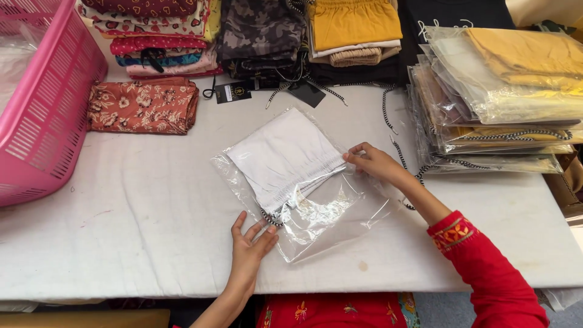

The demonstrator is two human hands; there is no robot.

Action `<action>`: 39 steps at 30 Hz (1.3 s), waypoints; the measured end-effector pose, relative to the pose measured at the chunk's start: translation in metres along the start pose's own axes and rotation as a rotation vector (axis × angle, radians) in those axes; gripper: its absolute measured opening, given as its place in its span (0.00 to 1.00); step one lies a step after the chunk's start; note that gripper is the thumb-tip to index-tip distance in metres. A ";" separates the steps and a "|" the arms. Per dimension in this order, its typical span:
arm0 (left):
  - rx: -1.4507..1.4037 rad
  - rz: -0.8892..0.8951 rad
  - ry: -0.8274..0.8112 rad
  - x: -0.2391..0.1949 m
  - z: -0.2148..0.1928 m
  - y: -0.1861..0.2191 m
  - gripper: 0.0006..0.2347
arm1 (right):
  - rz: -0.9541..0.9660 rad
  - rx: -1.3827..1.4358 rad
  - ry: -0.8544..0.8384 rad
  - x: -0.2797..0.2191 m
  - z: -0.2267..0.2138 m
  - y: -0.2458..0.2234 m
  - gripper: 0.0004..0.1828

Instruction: The person folds light blue, yellow, and white shorts and places each into a clear plastic bag. They smooth the bags and stack the packaged items on a pile to the right.

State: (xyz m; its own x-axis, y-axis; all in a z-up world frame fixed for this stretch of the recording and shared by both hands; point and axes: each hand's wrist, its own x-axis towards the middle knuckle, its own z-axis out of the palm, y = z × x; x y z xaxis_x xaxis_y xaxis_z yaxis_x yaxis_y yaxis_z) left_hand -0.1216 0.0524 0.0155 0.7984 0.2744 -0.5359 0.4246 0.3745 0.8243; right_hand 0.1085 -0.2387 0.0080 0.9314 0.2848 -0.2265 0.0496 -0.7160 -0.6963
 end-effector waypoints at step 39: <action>0.845 1.875 0.087 0.032 -0.032 0.115 0.54 | -0.748 0.960 -0.036 -0.054 -0.070 -0.077 0.32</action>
State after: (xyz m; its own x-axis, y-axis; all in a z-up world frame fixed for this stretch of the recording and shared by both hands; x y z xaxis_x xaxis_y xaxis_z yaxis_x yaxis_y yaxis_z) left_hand -0.0604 0.1324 0.0873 0.3947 -0.2029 0.8961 -0.6407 -0.7598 0.1102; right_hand 0.0792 -0.2432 0.1214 0.7759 0.4536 0.4384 0.2689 0.3909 -0.8803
